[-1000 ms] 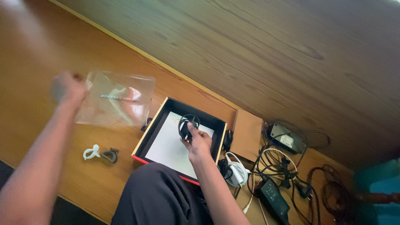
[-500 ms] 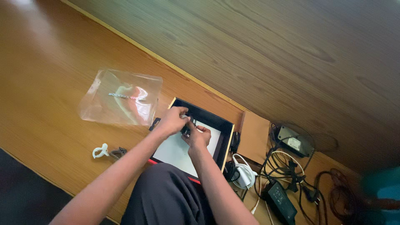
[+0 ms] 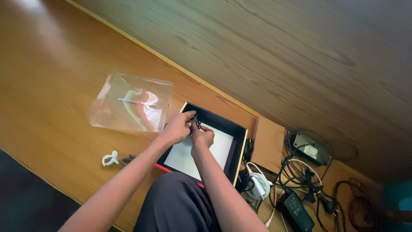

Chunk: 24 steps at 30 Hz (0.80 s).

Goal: The person untangles several black power cables and adapters by hand, places components into a red and yellow box, and connects a small white adapter to a black cable.

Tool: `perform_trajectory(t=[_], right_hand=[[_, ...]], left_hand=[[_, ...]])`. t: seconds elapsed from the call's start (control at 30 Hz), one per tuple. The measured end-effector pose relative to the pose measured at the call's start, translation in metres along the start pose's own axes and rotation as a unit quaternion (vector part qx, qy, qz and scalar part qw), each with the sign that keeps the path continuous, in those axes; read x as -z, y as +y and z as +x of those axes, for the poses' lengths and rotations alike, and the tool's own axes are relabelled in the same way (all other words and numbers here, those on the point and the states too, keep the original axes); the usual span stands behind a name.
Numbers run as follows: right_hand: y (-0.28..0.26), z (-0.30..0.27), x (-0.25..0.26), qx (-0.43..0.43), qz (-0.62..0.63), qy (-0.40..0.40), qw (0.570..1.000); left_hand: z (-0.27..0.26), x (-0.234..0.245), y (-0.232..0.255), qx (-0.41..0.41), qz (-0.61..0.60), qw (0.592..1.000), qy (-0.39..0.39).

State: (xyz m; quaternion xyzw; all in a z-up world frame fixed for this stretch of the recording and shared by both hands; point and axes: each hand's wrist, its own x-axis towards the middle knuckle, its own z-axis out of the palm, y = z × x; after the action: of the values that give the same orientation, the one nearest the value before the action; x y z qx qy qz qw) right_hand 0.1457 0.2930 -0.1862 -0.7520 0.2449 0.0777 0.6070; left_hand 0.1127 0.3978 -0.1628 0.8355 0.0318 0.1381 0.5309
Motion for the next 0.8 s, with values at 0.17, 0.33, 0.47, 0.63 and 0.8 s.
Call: perform_trajectory(t=[0.17, 0.33, 0.47, 0.63, 0.8], right_hand=[[-0.006, -0.009, 0.007, 0.179, -0.123, 0.028, 0.976], [-0.014, -0.014, 0.018, 0.128, -0.082, -0.048, 0.987], [-0.017, -0.022, 0.025, 0.102, -0.053, -0.059, 0.992], [-0.014, -0.015, 0.022, 0.118, -0.038, -0.038, 0.992], [-0.001, 0.002, 0.008, 0.146, -0.03, -0.02, 0.989]], left_hand=[[-0.021, 0.019, 0.04, 0.087, 0.123, 0.988, -0.013], [-0.044, 0.037, 0.044, -0.09, 0.241, 0.964, 0.074], [-0.049, 0.044, 0.044, -0.055, 0.188, 0.979, 0.06], [-0.048, 0.046, 0.045, -0.019, 0.123, 0.99, 0.066], [-0.042, 0.045, 0.036, -0.068, 0.086, 0.99, 0.092]])
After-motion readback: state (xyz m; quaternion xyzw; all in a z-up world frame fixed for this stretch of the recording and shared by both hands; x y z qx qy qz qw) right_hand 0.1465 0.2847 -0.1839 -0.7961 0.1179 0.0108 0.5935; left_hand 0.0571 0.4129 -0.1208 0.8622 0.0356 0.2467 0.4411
